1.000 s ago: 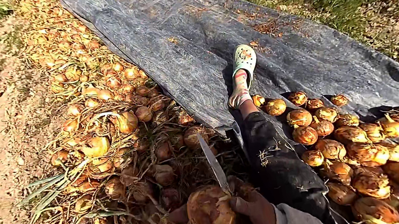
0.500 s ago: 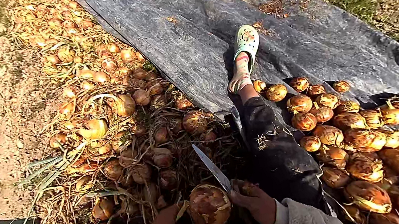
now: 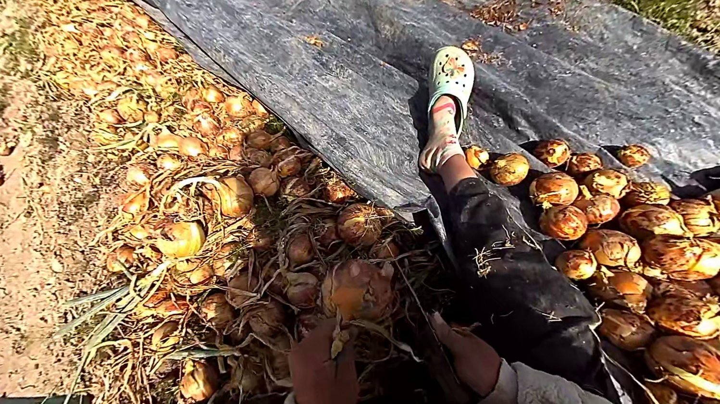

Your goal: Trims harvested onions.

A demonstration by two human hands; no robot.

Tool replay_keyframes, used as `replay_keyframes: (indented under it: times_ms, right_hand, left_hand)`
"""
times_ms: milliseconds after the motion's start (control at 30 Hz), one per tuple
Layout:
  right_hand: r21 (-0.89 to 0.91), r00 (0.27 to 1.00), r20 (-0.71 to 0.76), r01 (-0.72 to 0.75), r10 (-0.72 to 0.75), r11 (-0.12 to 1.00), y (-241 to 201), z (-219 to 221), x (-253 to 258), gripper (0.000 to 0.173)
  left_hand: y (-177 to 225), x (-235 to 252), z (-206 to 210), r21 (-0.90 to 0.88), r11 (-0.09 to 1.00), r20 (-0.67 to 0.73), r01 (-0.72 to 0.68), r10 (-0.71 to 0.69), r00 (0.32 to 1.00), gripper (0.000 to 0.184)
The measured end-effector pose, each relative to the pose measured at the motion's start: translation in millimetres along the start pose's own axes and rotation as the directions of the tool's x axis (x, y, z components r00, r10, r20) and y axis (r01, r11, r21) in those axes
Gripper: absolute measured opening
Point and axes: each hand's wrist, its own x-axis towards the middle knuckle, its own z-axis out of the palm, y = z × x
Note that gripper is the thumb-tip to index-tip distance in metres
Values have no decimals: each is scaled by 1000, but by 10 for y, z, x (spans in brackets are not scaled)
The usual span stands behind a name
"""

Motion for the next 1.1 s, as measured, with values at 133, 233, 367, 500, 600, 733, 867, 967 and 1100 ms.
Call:
replay_keyframes:
  times_ms: [133,233,367,500,600,733,867,967,1100]
  right_hand:
    - [82,991,132,-41,29,996,176,-93,177,43]
    - [248,989,121,52,-85,967,288,-45,177,49]
    - [223,981,-134,-110,142,969,327,111,97,40]
    - [88,947,-299,146,-114,985,183,46,92,35]
    - [-44,769,-393,531,-504,846,-112,-139,84,30]
    - [-70,585,-343,764,-734,642,-660,-543,-169,50]
    - [-123,513,-249,824,-821,553,-919,-1272,-311,62]
    - [-89,643,-289,720,-710,688,-874,-1410,-361,71]
    - [-24,739,-287,631,-610,776,-626,-1169,-264,63]
  left_hand:
    - [62,-57,229,226,929,159,-292,261,952,32]
    - [166,-280,303,283,895,502,-344,167,848,35]
    - [267,-347,304,308,932,823,-189,-161,545,25]
    - [369,31,434,262,946,865,-191,-142,481,26]
    - [555,466,599,53,898,772,-436,240,588,19]
    - [865,1152,676,130,874,660,-468,276,699,20]
    - [305,1858,382,532,814,700,-234,-267,662,37]
    - [-387,1791,172,660,689,726,-301,-481,491,45]
    - [-872,1438,18,714,613,700,-337,-636,325,56]
